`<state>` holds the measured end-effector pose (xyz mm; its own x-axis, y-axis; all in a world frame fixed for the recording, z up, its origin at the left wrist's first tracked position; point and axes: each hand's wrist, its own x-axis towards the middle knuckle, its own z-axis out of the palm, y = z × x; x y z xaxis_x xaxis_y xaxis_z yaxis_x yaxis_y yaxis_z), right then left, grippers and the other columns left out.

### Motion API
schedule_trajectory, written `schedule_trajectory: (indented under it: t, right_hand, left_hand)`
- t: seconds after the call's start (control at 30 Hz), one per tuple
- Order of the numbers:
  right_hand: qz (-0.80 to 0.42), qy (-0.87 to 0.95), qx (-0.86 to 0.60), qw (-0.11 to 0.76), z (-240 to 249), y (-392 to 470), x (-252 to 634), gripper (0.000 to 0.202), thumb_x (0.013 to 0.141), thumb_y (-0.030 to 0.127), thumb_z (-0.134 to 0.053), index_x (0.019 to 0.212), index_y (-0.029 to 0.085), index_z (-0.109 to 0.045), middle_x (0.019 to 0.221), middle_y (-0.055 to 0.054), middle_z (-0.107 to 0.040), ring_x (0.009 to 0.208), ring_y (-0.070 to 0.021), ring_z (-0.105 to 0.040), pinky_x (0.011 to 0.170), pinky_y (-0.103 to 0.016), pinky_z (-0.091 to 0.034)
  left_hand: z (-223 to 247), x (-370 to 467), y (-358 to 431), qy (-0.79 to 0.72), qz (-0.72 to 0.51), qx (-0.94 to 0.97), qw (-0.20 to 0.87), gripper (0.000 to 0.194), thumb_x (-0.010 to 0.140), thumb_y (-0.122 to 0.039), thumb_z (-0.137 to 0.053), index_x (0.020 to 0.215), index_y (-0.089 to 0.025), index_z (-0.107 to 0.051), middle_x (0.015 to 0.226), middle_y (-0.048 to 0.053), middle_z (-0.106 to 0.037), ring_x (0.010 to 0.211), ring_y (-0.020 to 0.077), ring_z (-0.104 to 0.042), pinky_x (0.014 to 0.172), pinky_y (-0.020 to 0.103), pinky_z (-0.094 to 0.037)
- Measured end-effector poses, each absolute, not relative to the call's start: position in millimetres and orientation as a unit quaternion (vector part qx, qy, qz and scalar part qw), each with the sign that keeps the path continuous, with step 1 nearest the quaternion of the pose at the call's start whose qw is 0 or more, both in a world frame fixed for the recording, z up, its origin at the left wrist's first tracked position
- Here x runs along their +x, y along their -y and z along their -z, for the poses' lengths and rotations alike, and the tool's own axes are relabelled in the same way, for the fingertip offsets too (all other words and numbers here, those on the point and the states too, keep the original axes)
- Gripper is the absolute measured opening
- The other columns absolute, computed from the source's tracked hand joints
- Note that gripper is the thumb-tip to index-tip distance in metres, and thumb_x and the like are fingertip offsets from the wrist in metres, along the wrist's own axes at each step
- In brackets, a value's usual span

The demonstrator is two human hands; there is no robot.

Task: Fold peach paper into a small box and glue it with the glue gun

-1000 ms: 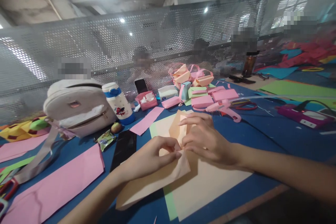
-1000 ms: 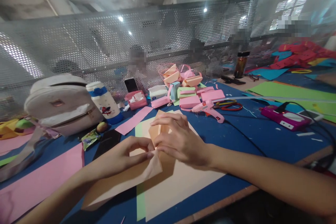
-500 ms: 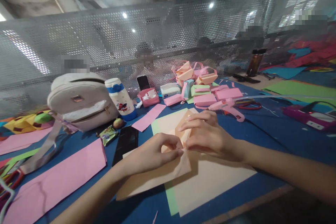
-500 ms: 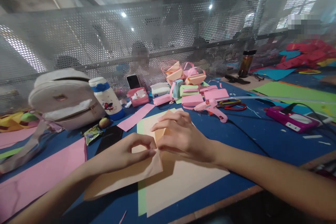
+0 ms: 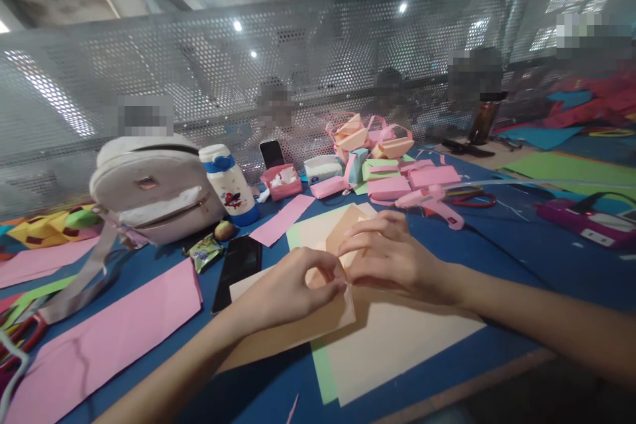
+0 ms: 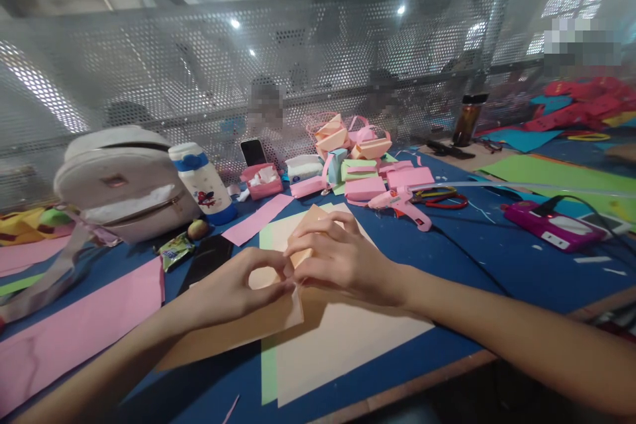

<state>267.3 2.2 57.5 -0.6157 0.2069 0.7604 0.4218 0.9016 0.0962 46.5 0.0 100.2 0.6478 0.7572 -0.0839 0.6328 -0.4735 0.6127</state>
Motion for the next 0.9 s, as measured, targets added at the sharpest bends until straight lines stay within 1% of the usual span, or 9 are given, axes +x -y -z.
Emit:
schedule_trajectory:
  t: [0.2,0.4,0.53,0.67,0.73,0.9]
  right_hand:
    - [0.133,0.886,-0.172,0.409,-55,-1,267,0.019,0.102,0.028,-0.054,0.088,0.025,-0.067,0.1,0.002,-0.074,0.103,-0.0154,-0.056,0.096,-0.037,-0.029]
    - [0.127,0.887,-0.176,0.407,-52,1,267,0.02,0.101,0.027,-0.055,0.086,0.024,-0.067,0.09,0.001,-0.072,0.099,-0.0165,-0.054,0.097,-0.037,-0.028]
    - [0.132,0.888,-0.183,0.4,-50,1,266,0.021,0.102,0.027,-0.054,0.087,0.025,-0.068,0.088,0.001,-0.072,0.098,-0.0167,-0.054,0.097,-0.037,-0.028]
    - [0.134,0.887,-0.178,0.405,-48,1,264,0.021,0.102,0.025,-0.053,0.086,0.023,-0.067,0.088,0.001,-0.072,0.096,-0.0162,-0.054,0.098,-0.037,-0.028]
    - [0.136,0.887,-0.178,0.404,-48,1,264,0.02,0.102,0.025,-0.054,0.087,0.024,-0.067,0.088,0.001,-0.072,0.096,-0.0163,-0.054,0.098,-0.037,-0.028]
    - [0.148,0.889,-0.171,0.398,-48,1,264,0.02,0.102,0.026,-0.053,0.089,0.024,-0.068,0.088,0.001,-0.072,0.096,-0.0161,-0.055,0.098,-0.037,-0.028]
  left_hand:
    - [-98,45,3,-0.38,-0.126,0.862,0.311,0.012,0.089,-0.027,-0.058,0.09,-0.021,-0.068,0.094,-0.001,-0.073,0.091,0.0171,-0.065,0.085,0.028,-0.046]
    - [-99,45,7,-0.371,-0.135,0.876,0.276,0.012,0.089,-0.028,-0.058,0.088,-0.021,-0.069,0.093,0.0,-0.074,0.088,0.0175,-0.066,0.081,0.028,-0.048]
    - [-99,45,8,-0.37,-0.143,0.882,0.256,0.011,0.086,-0.025,-0.058,0.086,-0.021,-0.068,0.091,0.001,-0.075,0.086,0.018,-0.066,0.08,0.028,-0.048]
    - [-95,46,11,-0.382,-0.153,0.879,0.24,0.011,0.084,-0.023,-0.058,0.087,-0.021,-0.068,0.091,0.002,-0.075,0.086,0.0191,-0.066,0.078,0.03,-0.047]
    - [-95,46,12,-0.385,-0.156,0.878,0.239,0.011,0.083,-0.024,-0.058,0.087,-0.021,-0.068,0.091,0.002,-0.075,0.086,0.0194,-0.066,0.078,0.03,-0.047]
    - [-98,48,13,-0.381,-0.147,0.874,0.264,0.012,0.082,-0.022,-0.056,0.078,-0.021,-0.067,0.082,0.0,-0.075,0.077,0.0174,-0.065,0.072,0.027,-0.048]
